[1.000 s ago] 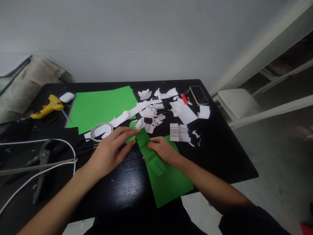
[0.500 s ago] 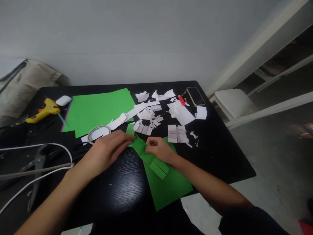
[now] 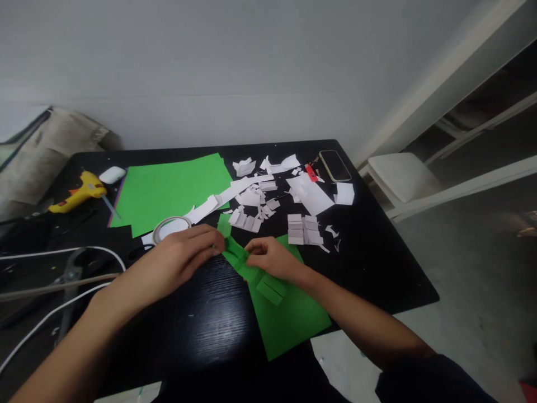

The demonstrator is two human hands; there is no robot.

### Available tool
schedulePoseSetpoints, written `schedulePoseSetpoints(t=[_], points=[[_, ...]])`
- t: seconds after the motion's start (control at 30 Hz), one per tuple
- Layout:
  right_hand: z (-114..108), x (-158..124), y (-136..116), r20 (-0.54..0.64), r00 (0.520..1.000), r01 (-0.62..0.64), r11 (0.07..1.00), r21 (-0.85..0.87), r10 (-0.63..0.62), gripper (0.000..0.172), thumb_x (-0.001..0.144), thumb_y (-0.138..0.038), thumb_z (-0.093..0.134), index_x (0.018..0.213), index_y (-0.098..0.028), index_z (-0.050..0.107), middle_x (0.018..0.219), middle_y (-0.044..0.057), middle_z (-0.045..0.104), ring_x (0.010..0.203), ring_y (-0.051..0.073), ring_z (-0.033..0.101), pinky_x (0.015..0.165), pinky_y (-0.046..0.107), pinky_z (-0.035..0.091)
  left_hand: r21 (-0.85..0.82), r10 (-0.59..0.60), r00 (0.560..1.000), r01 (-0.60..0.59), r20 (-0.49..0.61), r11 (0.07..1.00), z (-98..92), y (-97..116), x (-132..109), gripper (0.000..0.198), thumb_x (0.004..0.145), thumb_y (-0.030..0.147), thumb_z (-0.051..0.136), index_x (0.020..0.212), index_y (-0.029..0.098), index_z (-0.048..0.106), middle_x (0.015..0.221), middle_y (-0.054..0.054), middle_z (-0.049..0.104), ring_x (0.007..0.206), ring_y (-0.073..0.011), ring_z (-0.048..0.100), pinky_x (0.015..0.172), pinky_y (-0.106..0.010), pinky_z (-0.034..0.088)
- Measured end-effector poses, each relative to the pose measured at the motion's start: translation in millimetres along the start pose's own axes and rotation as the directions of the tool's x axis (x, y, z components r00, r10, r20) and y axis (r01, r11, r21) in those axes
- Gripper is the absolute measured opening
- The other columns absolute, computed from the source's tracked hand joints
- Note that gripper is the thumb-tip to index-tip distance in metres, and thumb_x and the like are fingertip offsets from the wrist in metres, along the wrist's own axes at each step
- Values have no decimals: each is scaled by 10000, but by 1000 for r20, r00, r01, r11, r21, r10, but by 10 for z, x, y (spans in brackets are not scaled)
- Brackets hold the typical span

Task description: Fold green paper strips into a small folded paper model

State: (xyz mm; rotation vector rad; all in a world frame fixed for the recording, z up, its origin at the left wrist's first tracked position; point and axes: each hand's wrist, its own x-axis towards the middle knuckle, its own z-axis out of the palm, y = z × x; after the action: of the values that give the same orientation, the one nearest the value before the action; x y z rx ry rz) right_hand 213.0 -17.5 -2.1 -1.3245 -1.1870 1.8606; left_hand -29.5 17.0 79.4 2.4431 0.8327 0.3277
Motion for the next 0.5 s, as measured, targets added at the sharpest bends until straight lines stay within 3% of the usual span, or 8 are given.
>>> schedulePoseSetpoints(t=[0.13, 0.3, 0.4, 0.5], points=[[19, -33, -32, 13, 1000, -11, 997, 81, 10, 71, 727, -177, 745, 790, -184, 712, 714, 27, 736, 629, 194, 705, 565, 295, 548, -36, -2, 999, 4, 53, 999, -89, -14, -9, 209, 1075, 226, 452, 1052, 239, 660, 1127, -51, 709, 1034, -194, 671, 895, -332, 523], [48, -43, -60, 107, 992, -92, 961, 262, 65, 153, 714, -228, 805, 798, -178, 686, 705, 11, 732, 630, 207, 740, 620, 337, 608, -23, -58, 992, 61, 112, 998, -105, -12, 12, 218, 1071, 252, 439, 1050, 236, 655, 1020, -35, 702, 911, -185, 659, 807, -324, 513], [49, -35, -47, 145, 987, -105, 951, 292, 64, 221, 678, -230, 847, 816, -175, 683, 722, 9, 741, 653, 211, 751, 665, 353, 622, 10, -119, 986, 119, 117, 993, -83, 28, 33, 201, 1055, 254, 444, 1060, 225, 643, 968, -34, 688, 856, -191, 652, 758, -332, 509], [40, -30, -23, 158, 986, -88, 955, 282, 44, 247, 659, -231, 854, 840, -172, 696, 731, 18, 755, 672, 209, 752, 703, 361, 622, 20, -106, 986, 105, 127, 994, -50, 62, 52, 182, 1037, 248, 465, 1104, 222, 633, 1026, -53, 680, 916, -209, 663, 800, -355, 530]])
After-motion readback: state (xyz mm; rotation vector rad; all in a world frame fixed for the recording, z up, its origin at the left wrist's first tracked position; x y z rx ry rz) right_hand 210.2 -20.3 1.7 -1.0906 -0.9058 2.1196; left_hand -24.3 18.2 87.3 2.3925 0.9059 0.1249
